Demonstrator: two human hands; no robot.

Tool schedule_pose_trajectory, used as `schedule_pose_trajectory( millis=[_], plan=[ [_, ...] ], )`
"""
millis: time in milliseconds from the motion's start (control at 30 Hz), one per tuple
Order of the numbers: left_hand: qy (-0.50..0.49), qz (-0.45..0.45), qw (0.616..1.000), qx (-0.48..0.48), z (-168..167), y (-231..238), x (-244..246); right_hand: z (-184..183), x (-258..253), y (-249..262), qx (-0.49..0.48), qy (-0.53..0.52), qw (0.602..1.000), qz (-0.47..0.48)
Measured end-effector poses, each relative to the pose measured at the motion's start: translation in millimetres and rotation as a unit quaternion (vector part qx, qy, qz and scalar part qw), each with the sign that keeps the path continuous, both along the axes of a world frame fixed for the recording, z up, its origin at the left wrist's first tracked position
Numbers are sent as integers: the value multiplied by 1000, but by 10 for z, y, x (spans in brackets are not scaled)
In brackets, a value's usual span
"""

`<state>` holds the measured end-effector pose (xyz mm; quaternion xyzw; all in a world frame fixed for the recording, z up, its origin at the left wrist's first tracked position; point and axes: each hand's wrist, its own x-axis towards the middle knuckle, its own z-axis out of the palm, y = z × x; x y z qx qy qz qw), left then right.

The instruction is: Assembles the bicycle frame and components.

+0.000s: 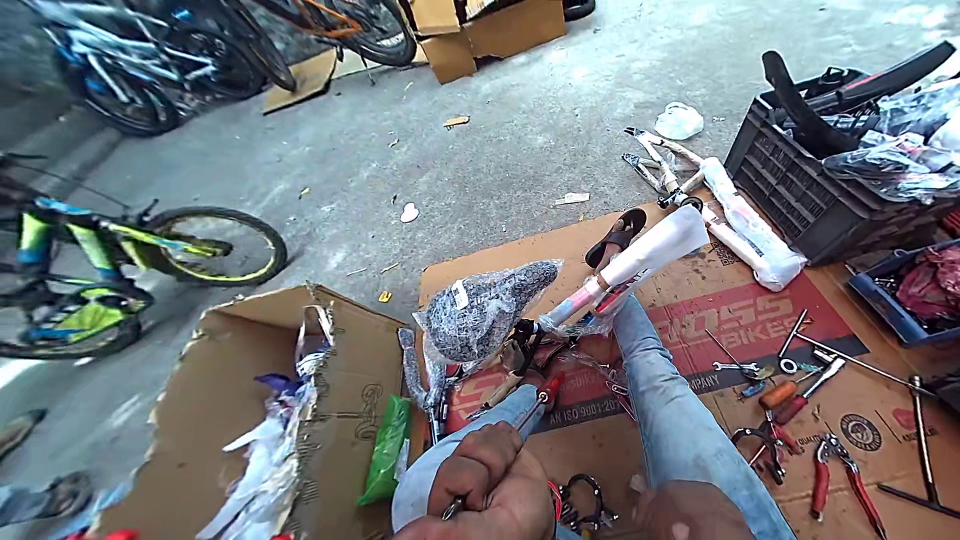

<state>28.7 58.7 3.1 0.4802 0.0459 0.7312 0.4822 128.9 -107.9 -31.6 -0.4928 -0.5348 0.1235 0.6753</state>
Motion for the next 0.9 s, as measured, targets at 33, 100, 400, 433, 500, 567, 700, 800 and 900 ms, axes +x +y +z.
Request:
schedule_pose_trajectory(
  millis=[33,100,400,433,500,567,700,800,900],
  plan=[
    [-5,4,1000,1,0,-2,13,-164,-8,15,10,-16,1000,2],
    [-11,10,1000,8,-4,22,6,-504,-63,-19,-203,-143,969,-20],
    [-26,69,997,-7,-42,183,-91,-132,88,155,-86,84,993,10],
    [-28,63,998,-2,-24,187,-56,-39,70,187,-32,102,994,16],
    [-27,58,998,5,-26,174,-15,-290,-13,176,-83,16,996,21],
    [9,70,997,18,-89,149,-25,-713,-112,192,-375,-75,922,63],
    [42,71,997,4,-130,284,-200,-759,-12,355,-429,26,902,41],
    [46,89,995,-26,-150,238,-204,-205,75,309,-175,113,977,45],
    [51,87,995,-14,-104,203,-62,128,17,320,0,158,986,43]
  ],
)
